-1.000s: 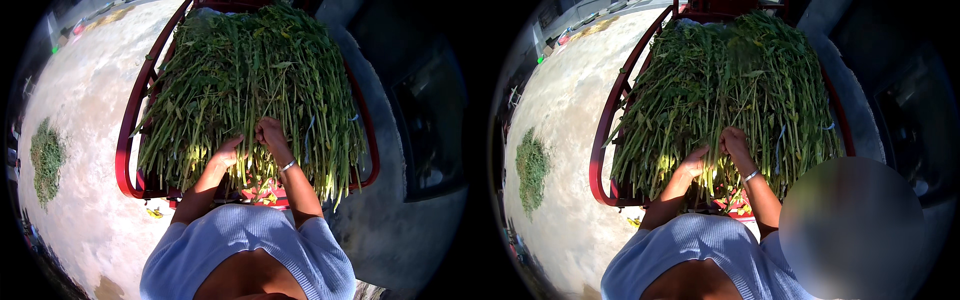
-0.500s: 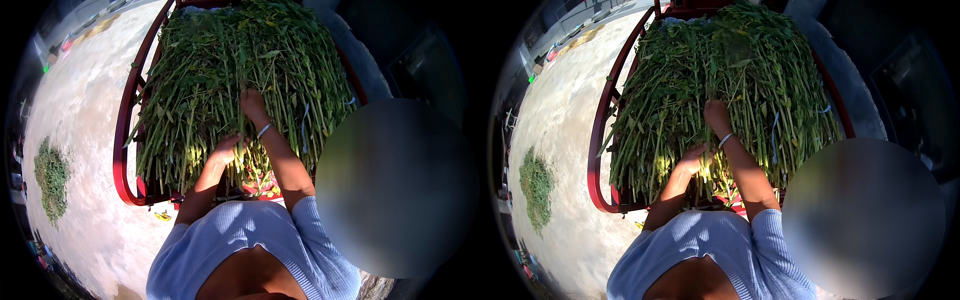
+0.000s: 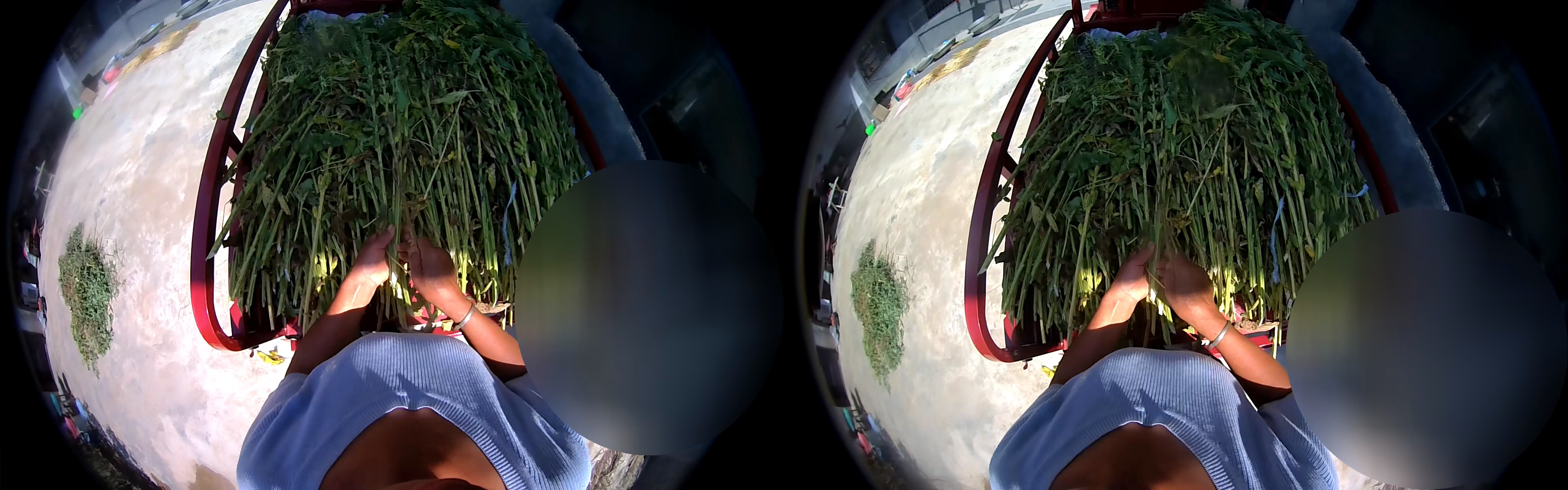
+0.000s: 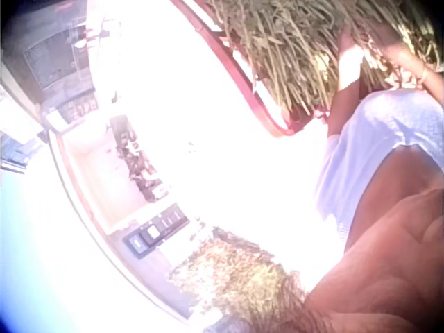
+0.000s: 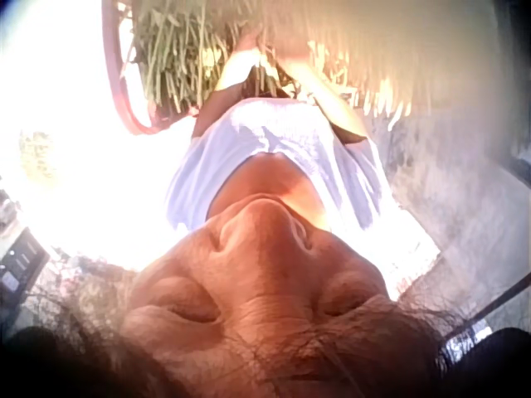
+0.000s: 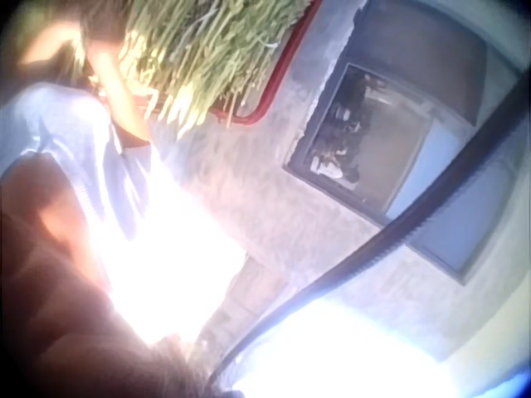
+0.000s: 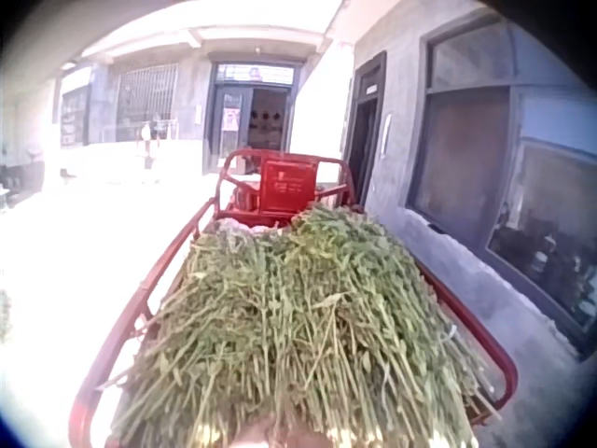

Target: The person loads bundles of green leafy plants onto a red three-wheeled vehicle. They then retrieve a white plastic tie, tie a knot, and use it to secure the large pile of plants on the vehicle bed. Finally, they adjust the plants to ensure they are neatly arranged.

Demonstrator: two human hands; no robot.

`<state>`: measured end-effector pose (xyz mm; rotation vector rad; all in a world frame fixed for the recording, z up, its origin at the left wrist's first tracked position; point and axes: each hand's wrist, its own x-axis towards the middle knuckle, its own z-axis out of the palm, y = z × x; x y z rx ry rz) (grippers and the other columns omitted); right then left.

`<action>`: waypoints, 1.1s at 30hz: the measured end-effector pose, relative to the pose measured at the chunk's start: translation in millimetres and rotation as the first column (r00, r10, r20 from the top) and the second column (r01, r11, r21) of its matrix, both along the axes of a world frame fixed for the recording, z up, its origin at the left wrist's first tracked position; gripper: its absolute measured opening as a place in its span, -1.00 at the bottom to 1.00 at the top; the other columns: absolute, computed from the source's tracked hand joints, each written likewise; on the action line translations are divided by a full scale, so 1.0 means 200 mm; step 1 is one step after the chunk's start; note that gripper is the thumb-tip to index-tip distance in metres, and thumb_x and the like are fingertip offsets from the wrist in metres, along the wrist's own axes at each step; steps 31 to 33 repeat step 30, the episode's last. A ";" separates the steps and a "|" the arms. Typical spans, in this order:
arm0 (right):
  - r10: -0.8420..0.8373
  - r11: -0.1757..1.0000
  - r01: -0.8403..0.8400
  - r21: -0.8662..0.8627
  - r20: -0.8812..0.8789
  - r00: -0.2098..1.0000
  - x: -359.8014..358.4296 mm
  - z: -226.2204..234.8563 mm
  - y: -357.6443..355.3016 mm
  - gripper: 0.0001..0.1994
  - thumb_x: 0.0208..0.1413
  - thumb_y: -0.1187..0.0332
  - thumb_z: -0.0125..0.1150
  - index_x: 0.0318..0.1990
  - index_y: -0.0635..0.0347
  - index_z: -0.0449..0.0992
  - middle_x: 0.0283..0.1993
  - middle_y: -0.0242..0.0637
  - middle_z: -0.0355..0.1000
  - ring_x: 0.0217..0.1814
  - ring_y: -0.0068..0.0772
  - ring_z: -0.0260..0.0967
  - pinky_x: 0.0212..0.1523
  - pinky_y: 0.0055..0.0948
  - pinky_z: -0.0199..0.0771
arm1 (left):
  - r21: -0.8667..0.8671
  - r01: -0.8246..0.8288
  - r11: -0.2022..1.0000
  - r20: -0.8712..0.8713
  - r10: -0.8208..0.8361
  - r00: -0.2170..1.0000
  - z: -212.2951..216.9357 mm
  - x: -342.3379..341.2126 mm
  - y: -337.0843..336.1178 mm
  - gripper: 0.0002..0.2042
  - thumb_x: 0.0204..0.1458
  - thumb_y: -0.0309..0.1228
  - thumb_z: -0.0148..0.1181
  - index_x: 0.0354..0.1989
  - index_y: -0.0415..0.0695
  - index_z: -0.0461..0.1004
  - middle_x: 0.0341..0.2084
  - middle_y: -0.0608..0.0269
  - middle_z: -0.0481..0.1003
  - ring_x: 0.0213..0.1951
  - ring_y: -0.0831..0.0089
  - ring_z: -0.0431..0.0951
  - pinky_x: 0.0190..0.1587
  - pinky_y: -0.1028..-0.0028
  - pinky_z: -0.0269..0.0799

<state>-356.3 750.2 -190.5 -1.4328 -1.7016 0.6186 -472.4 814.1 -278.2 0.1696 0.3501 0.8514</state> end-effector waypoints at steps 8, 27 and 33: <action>0.313 0.942 -0.283 -0.178 0.170 0.934 0.03 0.05 -0.09 -0.45 0.06 -0.10 0.04 -0.19 0.34 0.29 -0.56 0.01 0.31 -0.52 0.04 0.32 -0.45 -0.17 0.33 | 0.215 0.027 0.976 -0.479 0.081 0.874 0.21 0.01 -0.04 -0.84 0.00 -0.50 0.15 -0.22 -0.17 0.41 -0.46 0.29 0.48 -0.49 0.59 0.41 -0.48 0.60 0.33; -0.263 0.910 0.383 -0.159 0.493 0.829 0.17 -0.28 0.54 -0.80 -0.17 0.31 0.19 -0.37 0.20 0.47 -0.39 -0.03 0.45 -0.38 0.03 0.44 -0.36 -0.13 0.46 | 0.287 -0.056 0.956 -0.128 0.096 0.987 0.41 -0.42 -0.15 -0.63 0.01 -0.48 0.13 -0.01 -0.29 0.25 -0.54 0.36 0.28 -0.64 0.71 0.17 -0.63 0.68 0.10; -0.173 0.895 0.316 -0.316 0.409 0.896 0.20 -0.26 0.57 -0.73 -0.15 0.23 0.25 -0.26 0.11 0.54 -0.33 -0.06 0.50 -0.26 0.02 0.47 -0.30 -0.01 0.45 | 0.125 -0.041 0.991 -0.201 0.066 0.977 0.12 -0.40 -0.11 -0.56 -0.01 -0.45 0.18 0.04 -0.28 0.22 -0.42 0.26 0.42 -0.60 0.62 0.28 -0.56 0.63 0.20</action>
